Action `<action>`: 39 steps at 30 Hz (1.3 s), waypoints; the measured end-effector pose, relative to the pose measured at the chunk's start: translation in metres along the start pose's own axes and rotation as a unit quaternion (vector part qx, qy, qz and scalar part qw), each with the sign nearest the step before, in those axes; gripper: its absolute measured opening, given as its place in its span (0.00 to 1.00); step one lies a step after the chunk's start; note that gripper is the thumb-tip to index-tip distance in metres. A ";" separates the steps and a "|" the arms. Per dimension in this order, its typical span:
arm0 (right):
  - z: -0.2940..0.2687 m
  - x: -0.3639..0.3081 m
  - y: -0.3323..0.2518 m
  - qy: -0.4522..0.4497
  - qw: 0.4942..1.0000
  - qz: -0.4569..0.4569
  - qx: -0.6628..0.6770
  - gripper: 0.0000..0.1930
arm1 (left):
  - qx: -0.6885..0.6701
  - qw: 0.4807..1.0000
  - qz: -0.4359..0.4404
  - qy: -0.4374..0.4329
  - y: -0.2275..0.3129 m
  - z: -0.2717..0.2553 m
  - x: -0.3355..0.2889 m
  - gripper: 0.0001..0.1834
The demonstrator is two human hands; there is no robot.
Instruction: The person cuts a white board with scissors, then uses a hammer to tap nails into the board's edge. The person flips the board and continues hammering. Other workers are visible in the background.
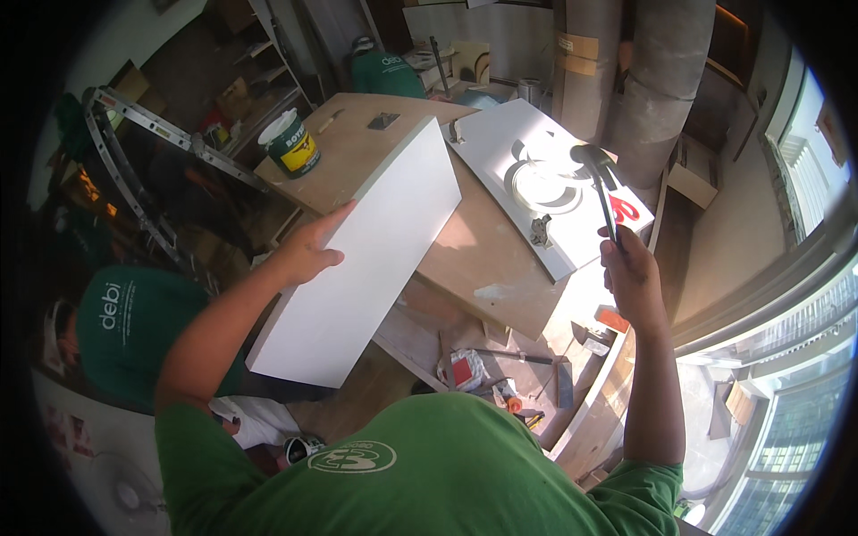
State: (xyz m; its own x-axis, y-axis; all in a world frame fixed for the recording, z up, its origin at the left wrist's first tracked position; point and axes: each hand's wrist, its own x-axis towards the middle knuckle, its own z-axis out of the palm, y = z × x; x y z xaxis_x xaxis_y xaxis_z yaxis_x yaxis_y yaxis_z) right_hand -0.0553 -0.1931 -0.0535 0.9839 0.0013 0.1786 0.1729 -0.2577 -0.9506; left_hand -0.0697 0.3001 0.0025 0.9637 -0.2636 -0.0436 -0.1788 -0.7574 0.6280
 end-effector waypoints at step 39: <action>0.139 0.180 -0.097 -0.147 0.916 -0.148 -0.344 0.25 | 0.280 0.957 -0.073 -0.025 0.038 0.017 0.174 0.50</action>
State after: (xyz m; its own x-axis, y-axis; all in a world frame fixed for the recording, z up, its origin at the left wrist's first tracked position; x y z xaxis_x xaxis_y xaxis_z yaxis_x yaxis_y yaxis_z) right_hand 0.1110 -0.0333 0.0351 0.8852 0.4036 0.2313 0.4649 -0.7508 -0.4693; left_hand 0.0875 0.2153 0.0062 0.9781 -0.1492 -0.1452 -0.1357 -0.9858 0.0993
